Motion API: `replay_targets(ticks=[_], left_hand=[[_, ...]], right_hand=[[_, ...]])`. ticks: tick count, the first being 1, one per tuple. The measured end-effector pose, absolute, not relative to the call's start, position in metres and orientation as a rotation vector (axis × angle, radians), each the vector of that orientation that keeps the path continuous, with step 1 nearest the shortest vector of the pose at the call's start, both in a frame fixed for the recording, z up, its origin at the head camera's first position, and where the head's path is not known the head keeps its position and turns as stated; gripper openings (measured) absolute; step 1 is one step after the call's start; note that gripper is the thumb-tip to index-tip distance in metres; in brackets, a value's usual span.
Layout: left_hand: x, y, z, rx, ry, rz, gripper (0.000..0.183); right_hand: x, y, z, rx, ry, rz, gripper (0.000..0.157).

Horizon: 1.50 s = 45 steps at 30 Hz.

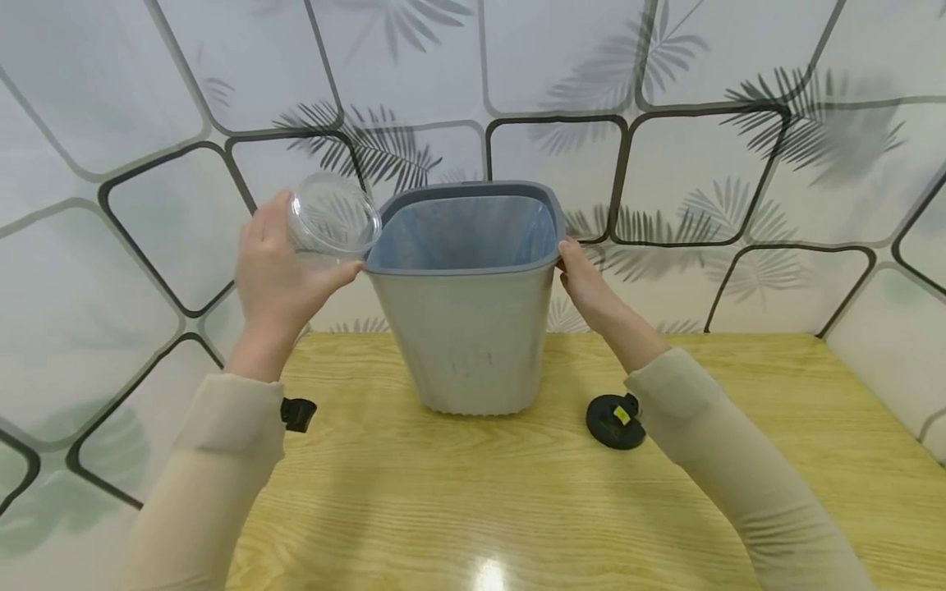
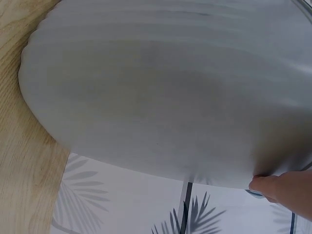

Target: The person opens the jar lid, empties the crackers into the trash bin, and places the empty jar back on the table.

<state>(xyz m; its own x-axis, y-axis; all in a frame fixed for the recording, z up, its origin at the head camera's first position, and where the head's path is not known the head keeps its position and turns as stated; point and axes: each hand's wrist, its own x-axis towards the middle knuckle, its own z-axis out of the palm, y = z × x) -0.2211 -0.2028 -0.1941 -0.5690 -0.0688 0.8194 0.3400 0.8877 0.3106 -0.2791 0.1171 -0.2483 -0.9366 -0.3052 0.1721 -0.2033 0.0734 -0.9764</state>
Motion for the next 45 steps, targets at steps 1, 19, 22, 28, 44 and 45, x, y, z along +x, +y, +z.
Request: replay_targets(ticks=[1, 19, 22, 28, 44, 45], left_hand=[[-0.22, -0.204, -0.196, -0.179, -2.119, -0.565, 0.089], [-0.201, -0.216, -0.232, -0.027, -2.174, -0.77, 0.088], [-0.197, -0.216, -0.242, -0.025, -2.163, -0.8, 0.086], [-0.19, -0.215, -0.27, -0.027, -2.117, -0.889, 0.081], [-0.176, -0.208, -0.326, -0.083, -2.167, -1.028, 0.09], [-0.175, -0.208, -0.329, -0.078, -2.172, -1.037, 0.089]], right_hand=[[-0.279, 0.117, -0.248, -0.532, 2.242, -2.02, 0.057], [-0.279, 0.119, -0.25, -0.56, 2.251, -2.031, 0.057], [-0.278, 0.119, -0.249, -0.556, 2.248, -2.037, 0.056], [-0.278, 0.116, -0.249, -0.545, 2.253, -2.03, 0.056], [-0.282, 0.117, -0.251, -0.56, 2.266, -2.012, 0.057], [-0.282, 0.117, -0.251, -0.558, 2.266, -2.01, 0.057]])
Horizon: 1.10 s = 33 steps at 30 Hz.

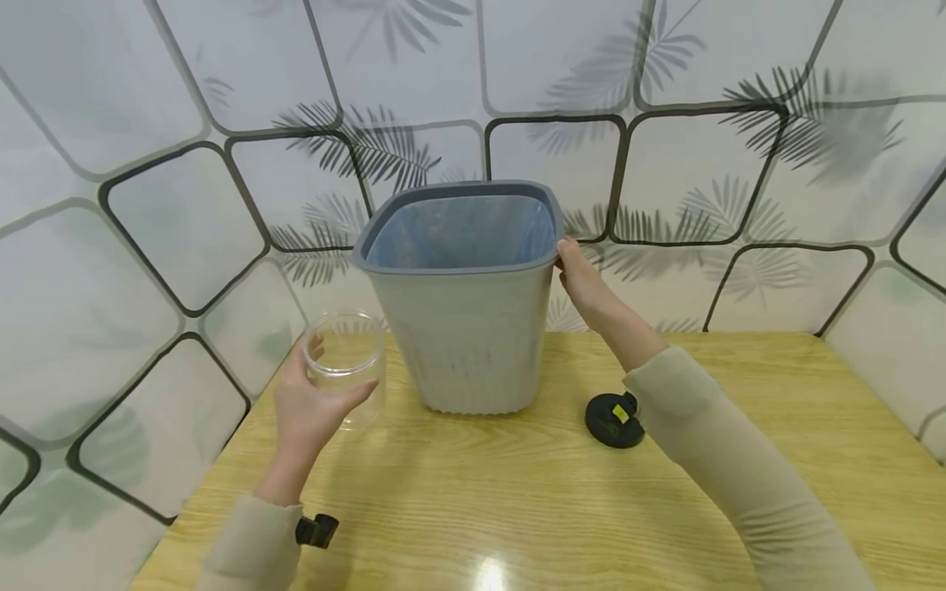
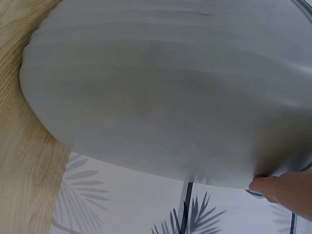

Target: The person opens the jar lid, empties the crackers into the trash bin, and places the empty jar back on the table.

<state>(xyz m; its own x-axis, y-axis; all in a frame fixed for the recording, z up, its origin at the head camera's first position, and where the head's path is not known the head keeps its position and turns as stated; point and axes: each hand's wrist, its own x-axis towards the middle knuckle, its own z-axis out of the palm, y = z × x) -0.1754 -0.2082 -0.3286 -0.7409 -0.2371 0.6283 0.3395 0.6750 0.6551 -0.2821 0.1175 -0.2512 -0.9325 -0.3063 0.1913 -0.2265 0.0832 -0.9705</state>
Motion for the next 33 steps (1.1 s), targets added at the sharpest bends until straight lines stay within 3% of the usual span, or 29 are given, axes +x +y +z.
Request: replay_targets(ticks=[33], left_hand=[[-0.166, -0.202, -0.378, -0.074, -2.344, -1.277, 0.086]], right_hand=[[-0.278, 0.117, -0.248, -0.506, 2.269, -1.994, 0.058]])
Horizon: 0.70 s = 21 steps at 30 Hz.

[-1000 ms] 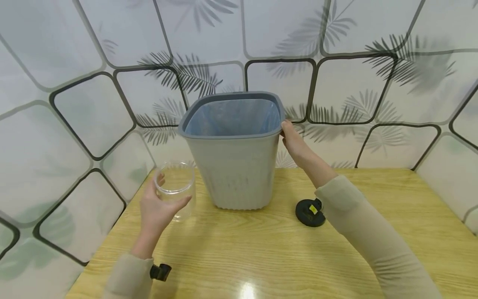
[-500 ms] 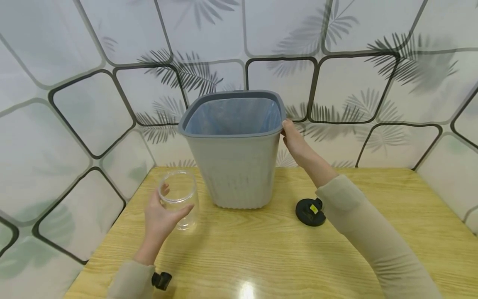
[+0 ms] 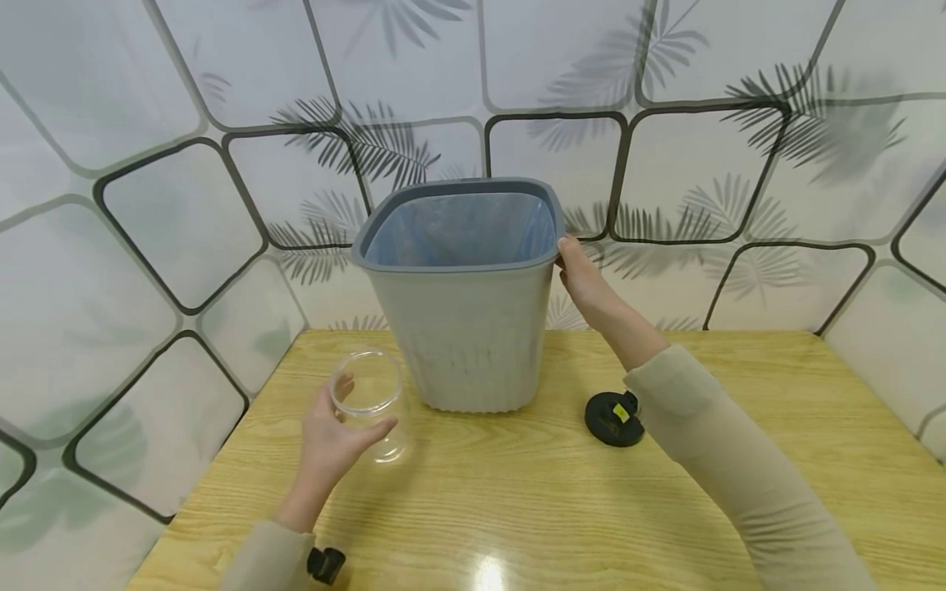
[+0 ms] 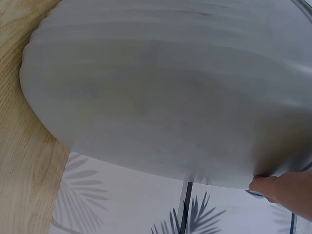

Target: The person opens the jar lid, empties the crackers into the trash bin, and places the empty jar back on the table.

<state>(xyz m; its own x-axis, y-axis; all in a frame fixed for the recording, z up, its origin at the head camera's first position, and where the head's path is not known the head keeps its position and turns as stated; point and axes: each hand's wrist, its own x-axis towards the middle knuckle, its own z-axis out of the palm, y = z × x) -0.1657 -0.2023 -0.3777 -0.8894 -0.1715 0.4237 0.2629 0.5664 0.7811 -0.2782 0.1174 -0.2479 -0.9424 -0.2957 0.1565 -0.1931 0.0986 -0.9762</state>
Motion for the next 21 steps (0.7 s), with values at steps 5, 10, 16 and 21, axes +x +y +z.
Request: replay_targets(ticks=[5, 10, 16, 21], left_hand=[[-0.163, -0.196, -0.378, -0.095, -2.4, -1.277, 0.087], [-0.161, -0.189, -0.38, -0.136, -2.419, -1.272, 0.088], [-0.161, -0.179, -0.384, -0.192, -2.421, -1.289, 0.089], [-0.162, -0.168, -0.385, -0.24, -2.411, -1.334, 0.091]], right_hand=[[-0.279, 0.118, -0.249, -0.513, 2.275, -1.988, 0.059], [-0.279, 0.118, -0.249, -0.525, 2.277, -1.99, 0.059], [-0.278, 0.119, -0.249, -0.535, 2.279, -1.979, 0.059], [-0.277, 0.119, -0.249, -0.543, 2.279, -1.974, 0.06]])
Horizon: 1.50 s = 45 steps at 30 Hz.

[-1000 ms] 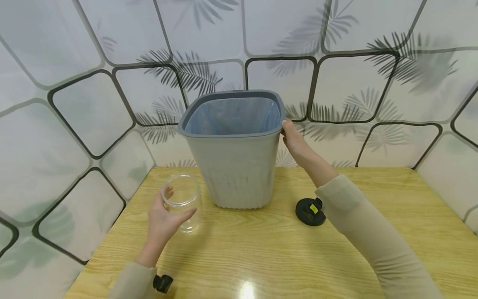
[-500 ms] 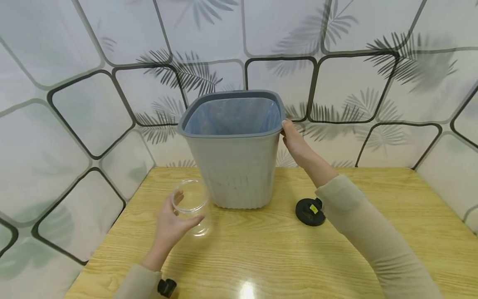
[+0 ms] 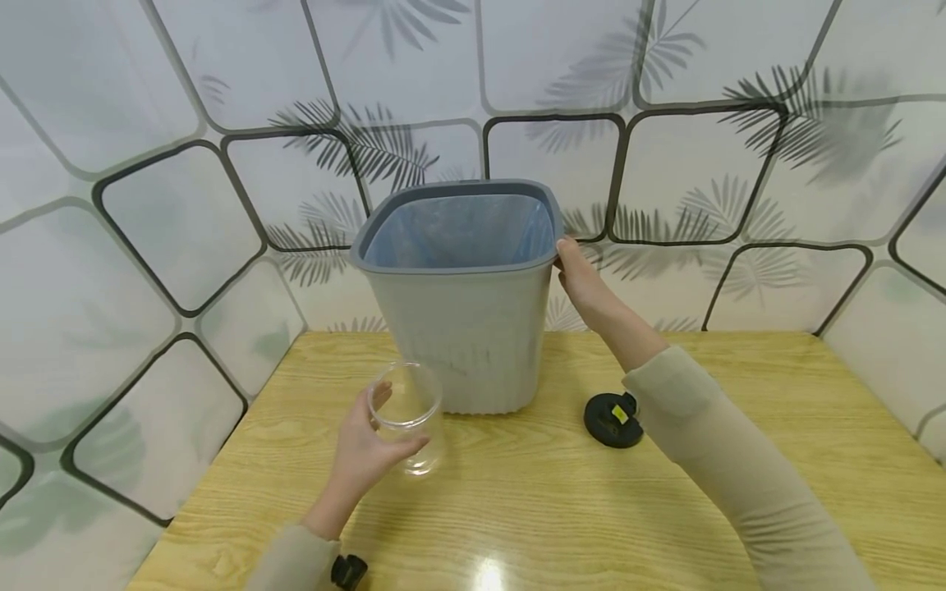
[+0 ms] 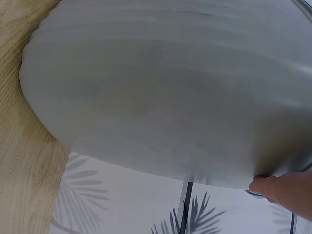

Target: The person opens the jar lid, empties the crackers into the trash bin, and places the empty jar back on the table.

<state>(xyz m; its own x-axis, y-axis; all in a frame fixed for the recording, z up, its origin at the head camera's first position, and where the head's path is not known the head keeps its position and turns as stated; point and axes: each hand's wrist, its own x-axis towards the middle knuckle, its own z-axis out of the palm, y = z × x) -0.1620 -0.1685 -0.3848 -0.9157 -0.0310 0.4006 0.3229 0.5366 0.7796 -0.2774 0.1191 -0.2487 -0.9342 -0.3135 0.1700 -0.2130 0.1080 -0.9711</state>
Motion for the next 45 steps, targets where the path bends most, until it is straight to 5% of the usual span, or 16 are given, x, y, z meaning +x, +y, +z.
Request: replay_targets(ticks=[45], left_hand=[[-0.176, -0.041, -0.4, -0.635, -2.403, -1.547, 0.088]], right_hand=[[-0.28, 0.119, -0.25, -0.514, 2.328, -1.957, 0.057]])
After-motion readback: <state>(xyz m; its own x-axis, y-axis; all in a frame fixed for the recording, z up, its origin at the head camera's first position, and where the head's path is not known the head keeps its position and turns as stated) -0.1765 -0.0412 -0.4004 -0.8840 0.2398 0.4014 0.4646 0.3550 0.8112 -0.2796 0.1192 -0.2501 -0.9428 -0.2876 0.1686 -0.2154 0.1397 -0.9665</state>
